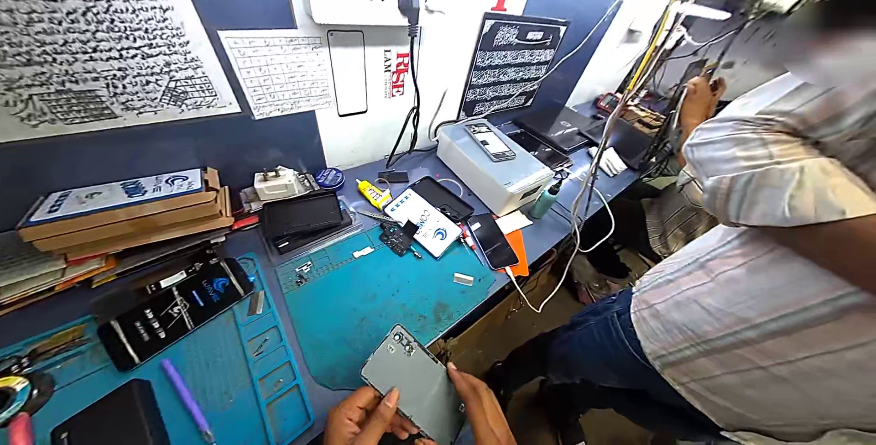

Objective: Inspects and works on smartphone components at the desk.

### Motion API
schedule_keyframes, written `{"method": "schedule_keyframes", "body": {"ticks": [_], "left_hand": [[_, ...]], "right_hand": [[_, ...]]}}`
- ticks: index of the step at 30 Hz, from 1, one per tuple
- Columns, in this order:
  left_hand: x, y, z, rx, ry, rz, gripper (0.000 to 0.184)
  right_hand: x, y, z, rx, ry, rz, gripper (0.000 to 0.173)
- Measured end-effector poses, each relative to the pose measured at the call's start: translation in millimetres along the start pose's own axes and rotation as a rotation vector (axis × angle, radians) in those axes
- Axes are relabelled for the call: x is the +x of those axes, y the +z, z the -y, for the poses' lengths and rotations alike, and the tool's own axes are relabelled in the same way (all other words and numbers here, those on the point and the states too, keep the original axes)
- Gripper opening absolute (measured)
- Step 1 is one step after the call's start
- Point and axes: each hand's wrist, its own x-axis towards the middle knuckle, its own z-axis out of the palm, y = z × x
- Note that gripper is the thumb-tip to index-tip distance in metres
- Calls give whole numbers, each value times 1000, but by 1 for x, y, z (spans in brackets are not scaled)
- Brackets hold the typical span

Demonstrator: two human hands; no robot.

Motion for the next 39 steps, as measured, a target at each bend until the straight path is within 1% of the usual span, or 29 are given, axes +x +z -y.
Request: {"method": "schedule_keyframes", "body": {"ticks": [5, 10, 13, 15, 16, 17, 19, 20, 22, 24, 25, 27, 29, 32, 34, 39], "left_hand": [[-1, -7, 0, 51, -69, 47, 22], [0, -10, -3, 92, -77, -11, 17], [2, -6, -6, 79, 18, -16, 14], [2, -2, -6, 31, 127, 31, 12], [3, -2, -7, -6, 169, 67, 15], [3, -2, -8, -44, 190, 99, 23], [3, -1, -13, -152, 166, 149, 44], [3, -1, -15, -232, 135, 175, 55], [6, 0, -17, -416, 78, 237, 71], [8, -2, -19, -550, 29, 311, 81], [8, -3, -21, -584, 10, 333, 82], [9, -2, -25, -618, -10, 345, 79], [8, -2, -25, -636, -7, 335, 78], [6, 1, -21, -681, 4, 274, 78], [6, 3, -21, -707, 11, 247, 77], [1, 12, -18, -693, 40, 219, 76]], "right_hand": [[0, -3, 1, -54, -28, -52, 78], [1, -1, 5, -67, -82, -125, 74], [2, -3, 9, 4, -34, -131, 79], [2, -8, 13, 189, 65, -89, 86], [3, -11, 14, 311, 109, -62, 87], [3, -14, 14, 428, 143, -28, 87], [2, -18, 16, 584, 173, 41, 87], [1, -19, 16, 612, 167, 70, 87], [1, -20, 16, 619, 130, 103, 87], [-2, -19, 17, 594, 99, 101, 86], [-4, -18, 17, 578, 91, 98, 84], [-7, -15, 18, 549, 83, 91, 78], [-8, -14, 18, 497, 44, 69, 68], [-7, -13, 25, 298, -98, -47, 47], [-7, -12, 34, 221, -173, -127, 36], [-3, -2, 53, 227, -248, -183, 18]]}}
